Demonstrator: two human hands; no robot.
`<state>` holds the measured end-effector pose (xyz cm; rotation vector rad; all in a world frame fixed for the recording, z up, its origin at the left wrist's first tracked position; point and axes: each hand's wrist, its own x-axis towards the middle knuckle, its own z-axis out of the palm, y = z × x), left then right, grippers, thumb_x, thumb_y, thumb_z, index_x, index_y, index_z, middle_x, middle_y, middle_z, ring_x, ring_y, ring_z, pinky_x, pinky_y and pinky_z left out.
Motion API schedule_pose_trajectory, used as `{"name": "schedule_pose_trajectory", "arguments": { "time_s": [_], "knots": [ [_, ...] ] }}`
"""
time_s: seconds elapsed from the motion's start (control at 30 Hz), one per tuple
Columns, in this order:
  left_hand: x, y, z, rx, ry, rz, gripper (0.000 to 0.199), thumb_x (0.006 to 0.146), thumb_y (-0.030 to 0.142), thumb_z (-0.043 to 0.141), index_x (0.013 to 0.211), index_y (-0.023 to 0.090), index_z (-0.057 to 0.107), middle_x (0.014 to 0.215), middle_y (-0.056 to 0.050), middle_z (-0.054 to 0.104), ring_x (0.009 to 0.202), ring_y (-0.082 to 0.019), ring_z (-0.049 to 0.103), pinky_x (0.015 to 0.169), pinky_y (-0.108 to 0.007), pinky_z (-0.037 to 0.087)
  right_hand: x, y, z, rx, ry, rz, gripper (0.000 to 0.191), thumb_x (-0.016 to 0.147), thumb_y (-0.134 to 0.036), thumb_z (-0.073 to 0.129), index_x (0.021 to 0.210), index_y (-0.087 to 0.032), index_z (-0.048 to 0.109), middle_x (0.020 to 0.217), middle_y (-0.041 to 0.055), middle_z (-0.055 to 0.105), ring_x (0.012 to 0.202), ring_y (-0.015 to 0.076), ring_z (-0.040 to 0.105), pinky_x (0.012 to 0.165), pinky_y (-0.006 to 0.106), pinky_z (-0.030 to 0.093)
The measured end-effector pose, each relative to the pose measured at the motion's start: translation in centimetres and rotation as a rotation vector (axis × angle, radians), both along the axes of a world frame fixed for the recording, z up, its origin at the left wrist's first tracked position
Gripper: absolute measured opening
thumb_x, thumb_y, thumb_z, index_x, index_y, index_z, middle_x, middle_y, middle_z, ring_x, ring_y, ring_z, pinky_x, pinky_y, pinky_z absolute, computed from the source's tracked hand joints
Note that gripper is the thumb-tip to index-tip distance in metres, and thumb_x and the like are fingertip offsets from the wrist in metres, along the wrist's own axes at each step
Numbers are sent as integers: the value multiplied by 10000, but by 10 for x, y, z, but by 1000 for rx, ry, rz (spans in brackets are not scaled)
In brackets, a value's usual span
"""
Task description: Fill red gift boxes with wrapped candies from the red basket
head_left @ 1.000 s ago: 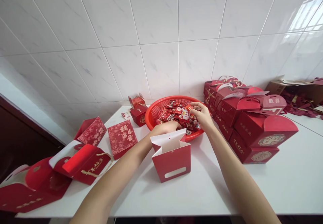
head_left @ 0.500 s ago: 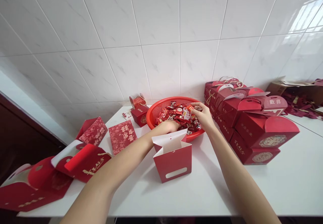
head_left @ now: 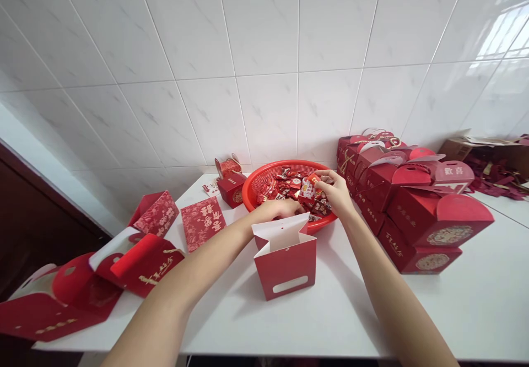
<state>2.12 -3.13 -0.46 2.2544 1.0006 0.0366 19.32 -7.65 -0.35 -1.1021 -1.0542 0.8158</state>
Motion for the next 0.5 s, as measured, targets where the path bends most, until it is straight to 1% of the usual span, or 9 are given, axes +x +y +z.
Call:
{"name": "schedule_pose_trajectory", "arguments": {
  "time_s": [0.07, 0.1, 0.17, 0.23, 0.33, 0.4, 0.5],
  "knots": [
    [0, 3, -4, -43, -47, 30, 160, 503, 95, 665, 569, 232, 717, 600, -8, 679, 646, -247, 619, 675, -341, 488, 0, 0, 0, 1, -1, 1, 370, 547, -298, 682, 900, -185, 677, 667, -31, 549, 581, 130, 479, 529, 268, 371],
    [0, 4, -6, -52, -49, 30, 147, 483, 85, 664, 514, 228, 682, 538, 3, 635, 593, -235, 591, 652, -345, 480, 0, 0, 0, 1, -1, 2, 370, 547, -301, 683, 899, -186, 677, 670, -30, 548, 582, 130, 477, 527, 269, 370],
    [2, 5, -7, -78, -61, 25, 143, 464, 80, 664, 477, 221, 651, 489, 17, 589, 529, -213, 549, 621, -348, 467, 0, 0, -1, 1, 4, 4, 365, 550, -308, 683, 895, -190, 671, 678, -28, 550, 582, 131, 475, 520, 268, 367],
    [4, 4, -7, -109, -112, -3, 141, 473, 92, 674, 533, 219, 687, 534, 11, 625, 534, -208, 559, 614, -342, 469, 0, -1, 0, 3, 8, 5, 355, 551, -306, 685, 887, -193, 666, 681, -27, 552, 587, 134, 478, 522, 268, 369],
    [4, 1, -7, -128, -270, -32, 186, 511, 116, 700, 654, 227, 746, 660, -15, 706, 633, -222, 623, 647, -326, 494, 0, -1, 1, 10, 10, 2, 349, 548, -297, 694, 879, -189, 675, 675, -28, 551, 607, 141, 493, 546, 275, 392],
    [1, -2, -8, -106, -337, -10, 188, 545, 137, 710, 698, 232, 761, 723, -27, 734, 703, -233, 652, 679, -320, 509, 0, -2, 1, 16, 14, -2, 350, 546, -293, 699, 878, -185, 683, 673, -27, 555, 622, 149, 510, 567, 284, 413],
    [-5, -5, -9, -79, -333, 39, 172, 573, 160, 717, 723, 227, 766, 746, -33, 741, 737, -242, 666, 693, -321, 514, -1, -2, 1, 25, 30, -13, 352, 544, -290, 704, 877, -176, 690, 684, -20, 575, 627, 152, 524, 579, 288, 424]
  ]
}}
